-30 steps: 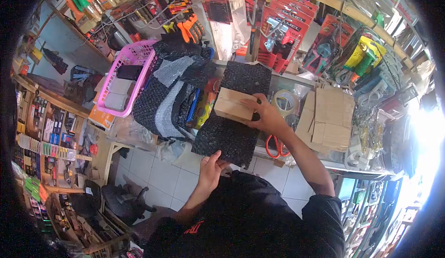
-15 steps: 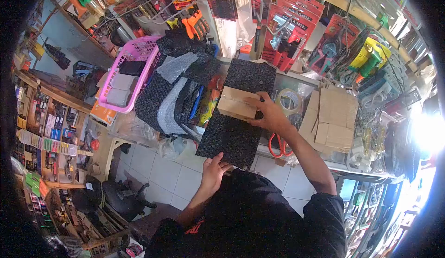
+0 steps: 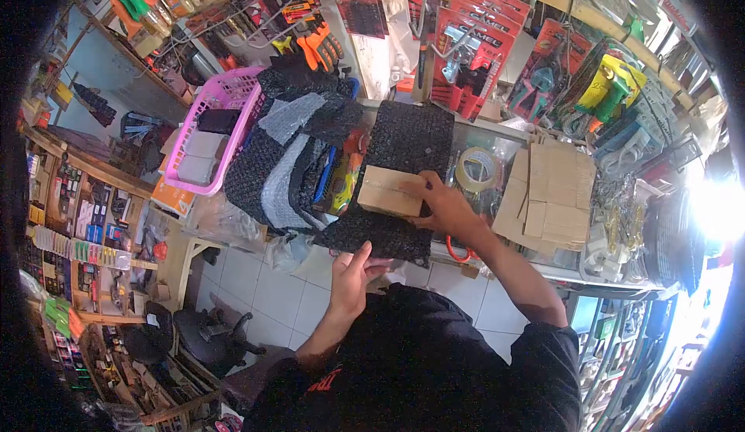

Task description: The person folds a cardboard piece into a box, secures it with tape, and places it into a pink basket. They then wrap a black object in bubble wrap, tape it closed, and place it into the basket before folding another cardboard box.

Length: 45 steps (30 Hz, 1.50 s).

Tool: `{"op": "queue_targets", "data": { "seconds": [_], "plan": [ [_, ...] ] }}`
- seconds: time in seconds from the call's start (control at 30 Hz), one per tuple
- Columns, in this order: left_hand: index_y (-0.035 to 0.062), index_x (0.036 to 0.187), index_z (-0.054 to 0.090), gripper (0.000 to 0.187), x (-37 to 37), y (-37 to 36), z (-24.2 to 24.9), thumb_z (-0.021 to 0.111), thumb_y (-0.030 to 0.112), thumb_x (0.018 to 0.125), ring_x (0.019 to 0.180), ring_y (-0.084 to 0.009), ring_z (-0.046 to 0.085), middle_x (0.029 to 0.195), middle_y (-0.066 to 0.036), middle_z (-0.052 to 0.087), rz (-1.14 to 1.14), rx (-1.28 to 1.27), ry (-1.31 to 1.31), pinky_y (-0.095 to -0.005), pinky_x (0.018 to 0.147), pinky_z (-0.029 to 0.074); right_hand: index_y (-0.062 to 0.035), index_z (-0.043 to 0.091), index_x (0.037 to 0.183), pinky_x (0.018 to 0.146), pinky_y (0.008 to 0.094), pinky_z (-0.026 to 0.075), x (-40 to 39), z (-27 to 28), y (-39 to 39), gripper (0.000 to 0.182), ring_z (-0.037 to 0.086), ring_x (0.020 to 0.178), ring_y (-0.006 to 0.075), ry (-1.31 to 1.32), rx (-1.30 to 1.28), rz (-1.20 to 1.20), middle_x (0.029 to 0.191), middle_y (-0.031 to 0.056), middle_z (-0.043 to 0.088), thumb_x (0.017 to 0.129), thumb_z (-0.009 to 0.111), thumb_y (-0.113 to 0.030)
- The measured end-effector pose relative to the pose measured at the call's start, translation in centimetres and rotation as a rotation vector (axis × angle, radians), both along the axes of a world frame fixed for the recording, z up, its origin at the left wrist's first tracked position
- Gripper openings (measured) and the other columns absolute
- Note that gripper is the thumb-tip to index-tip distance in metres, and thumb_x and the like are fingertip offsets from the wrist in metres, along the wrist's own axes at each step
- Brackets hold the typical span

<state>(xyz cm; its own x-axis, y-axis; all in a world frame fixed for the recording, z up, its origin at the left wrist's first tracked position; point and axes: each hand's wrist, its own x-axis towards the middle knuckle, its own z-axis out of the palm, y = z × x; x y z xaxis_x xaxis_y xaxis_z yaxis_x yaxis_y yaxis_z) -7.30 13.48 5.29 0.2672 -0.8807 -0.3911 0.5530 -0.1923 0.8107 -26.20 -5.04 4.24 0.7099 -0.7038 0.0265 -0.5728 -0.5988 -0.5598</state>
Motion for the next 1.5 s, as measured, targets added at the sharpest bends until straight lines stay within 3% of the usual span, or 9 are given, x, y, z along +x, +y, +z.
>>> {"op": "queue_targets", "data": {
  "seconds": [0.23,0.5,0.63,0.8,0.9,1.0,1.13,1.3,1.5],
  "plan": [
    [0.0013,0.104,0.059,0.036,1.3,-6.4,1.6,0.066,0.036,0.107,0.103,-0.0275,0.078,0.107,-0.015,0.074,-0.122,-0.046,-0.121,-0.0353,0.076,0.059,-0.0302,0.047,0.158,0.111,0.0489,0.053,-1.6,0.0,-1.0,0.105,0.051,0.143,0.0426,0.060,-0.148,0.169,0.167,0.0143,0.036,0.065,0.093,-0.016],
    [0.0066,0.119,0.060,0.036,2.5,-14.3,1.0,0.064,0.041,0.107,0.114,-0.0271,0.076,0.129,-0.015,0.073,-0.319,0.039,-0.087,-0.0381,0.076,0.063,-0.0132,0.045,0.159,0.127,0.0488,0.034,-3.0,0.7,-1.8,0.111,0.037,0.154,0.0407,-0.031,-0.124,0.285,0.173,0.0206,0.027,0.064,0.097,-0.036],
    [0.0047,0.124,0.061,0.038,2.6,-15.4,0.7,0.062,0.039,0.108,0.119,-0.0295,0.073,0.134,-0.013,0.072,-0.328,0.078,-0.068,-0.0447,0.081,0.064,-0.0064,0.054,0.150,0.119,0.0473,0.042,-2.1,-0.7,-2.3,0.089,0.052,0.141,0.0407,-0.351,0.003,0.209,0.156,0.0272,0.050,0.081,0.089,-0.050],
    [0.0039,0.134,0.060,0.040,3.3,-15.8,-0.3,0.060,0.035,0.109,0.123,-0.0326,0.071,0.140,-0.014,0.068,-0.378,0.089,0.000,-0.0480,0.086,0.063,-0.0046,0.062,0.142,0.089,0.0471,0.054,-1.4,-3.7,-2.1,0.062,0.071,0.098,0.0408,-0.205,0.302,-0.231,0.104,0.0294,0.071,0.098,0.074,-0.046],
    [0.0057,0.137,0.061,0.039,4.0,-15.4,-0.1,0.062,0.032,0.108,0.119,-0.0297,0.071,0.139,-0.012,0.068,-0.405,-0.074,-0.172,-0.0462,0.085,0.062,-0.0097,0.061,0.148,0.079,0.0461,0.055,-0.7,-4.4,-1.4,0.056,0.072,0.082,0.0388,-0.311,0.226,-0.243,0.093,0.0286,0.072,0.102,0.071,-0.040],
    [0.0076,0.140,0.060,0.043,6.2,-15.6,-0.4,0.067,0.028,0.104,0.124,-0.0317,0.066,0.140,-0.013,0.066,-0.328,-0.524,-1.209,-0.0488,0.094,0.057,-0.0155,0.057,0.153,0.076,0.0451,0.054,-0.5,-1.5,-0.2,0.055,0.069,0.075,0.0345,-0.363,0.168,-0.232,0.095,0.0279,0.073,0.104,0.070,-0.034],
    [0.0091,0.133,0.068,0.047,7.4,-16.4,0.8,0.078,0.033,0.094,0.142,-0.0369,0.045,0.136,-0.013,0.064,-0.264,-0.634,-1.803,-0.0549,0.121,0.028,-0.0165,0.057,0.155,0.076,0.0429,0.054,-0.3,-1.3,0.4,0.054,0.067,0.075,0.0307,-0.392,0.193,-0.243,0.102,0.0276,0.074,0.104,0.070,-0.030],
    [0.0142,0.118,0.073,0.043,9.2,-19.4,-0.1,0.083,0.041,0.086,0.138,-0.0308,0.050,0.129,-0.005,0.067,-0.552,-0.537,-1.731,-0.0653,0.119,0.023,-0.0163,0.057,0.155,0.079,0.0409,0.055,0.1,-0.6,0.3,0.055,0.068,0.079,0.0290,-0.345,0.217,-0.266,0.108,0.0274,0.074,0.103,0.071,-0.029],
    [0.0078,0.103,0.074,0.031,9.7,-21.4,-1.0,0.086,0.030,0.084,0.122,-0.0326,0.063,0.107,-0.009,0.075,-0.636,-0.628,-1.577,-0.0576,0.113,0.032,-0.0106,0.061,0.149,0.077,0.0391,0.055,0.1,-3.1,-0.2,0.053,0.070,0.080,0.0248,-0.488,0.145,-0.250,0.099,0.0212,0.076,0.101,0.074,-0.030]
  ]
}}
